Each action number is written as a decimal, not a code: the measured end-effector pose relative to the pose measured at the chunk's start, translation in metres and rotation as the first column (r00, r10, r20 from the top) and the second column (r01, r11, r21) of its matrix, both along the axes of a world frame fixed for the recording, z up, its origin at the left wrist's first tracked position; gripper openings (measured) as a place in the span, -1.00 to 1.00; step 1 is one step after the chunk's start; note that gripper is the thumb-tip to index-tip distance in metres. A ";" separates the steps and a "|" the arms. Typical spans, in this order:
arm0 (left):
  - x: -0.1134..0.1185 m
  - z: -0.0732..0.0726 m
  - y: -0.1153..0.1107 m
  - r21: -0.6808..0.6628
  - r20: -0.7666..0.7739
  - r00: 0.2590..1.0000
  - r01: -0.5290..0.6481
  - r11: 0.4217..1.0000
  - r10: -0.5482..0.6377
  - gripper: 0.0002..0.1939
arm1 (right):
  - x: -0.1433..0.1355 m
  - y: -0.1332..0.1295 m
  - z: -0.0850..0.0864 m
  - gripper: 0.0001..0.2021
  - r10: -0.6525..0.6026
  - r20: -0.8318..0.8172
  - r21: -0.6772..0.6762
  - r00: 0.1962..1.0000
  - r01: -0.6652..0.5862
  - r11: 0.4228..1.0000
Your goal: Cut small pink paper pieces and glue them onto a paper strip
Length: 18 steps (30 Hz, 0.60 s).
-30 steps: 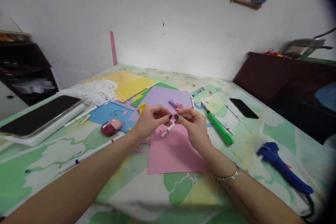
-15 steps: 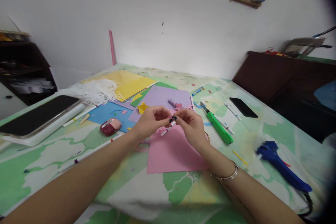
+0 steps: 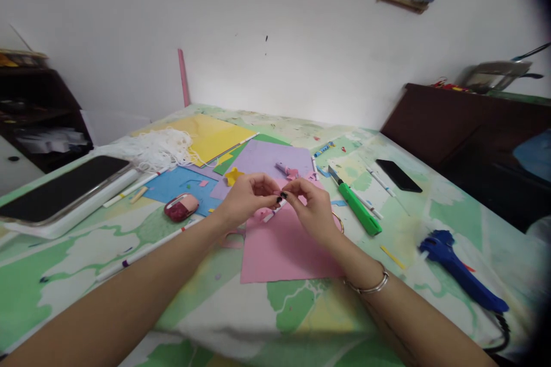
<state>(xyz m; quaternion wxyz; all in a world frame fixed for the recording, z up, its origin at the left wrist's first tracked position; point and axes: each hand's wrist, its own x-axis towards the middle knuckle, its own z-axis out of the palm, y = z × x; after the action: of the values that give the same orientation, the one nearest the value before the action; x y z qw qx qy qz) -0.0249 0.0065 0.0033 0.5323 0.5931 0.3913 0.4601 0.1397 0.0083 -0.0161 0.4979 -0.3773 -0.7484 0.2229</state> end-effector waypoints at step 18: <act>-0.004 -0.004 0.005 0.020 0.050 0.999 0.010 1.000 -0.011 -0.75 | 0.002 0.000 0.006 -0.95 0.043 -0.188 -0.169 0.981 -0.076 0.983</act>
<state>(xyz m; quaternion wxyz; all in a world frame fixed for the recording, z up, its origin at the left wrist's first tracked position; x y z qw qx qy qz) -0.0285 0.0113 -0.0005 0.5386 0.5885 0.3702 0.4759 0.1420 0.0085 -0.0099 0.5227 -0.3749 -0.6877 0.3365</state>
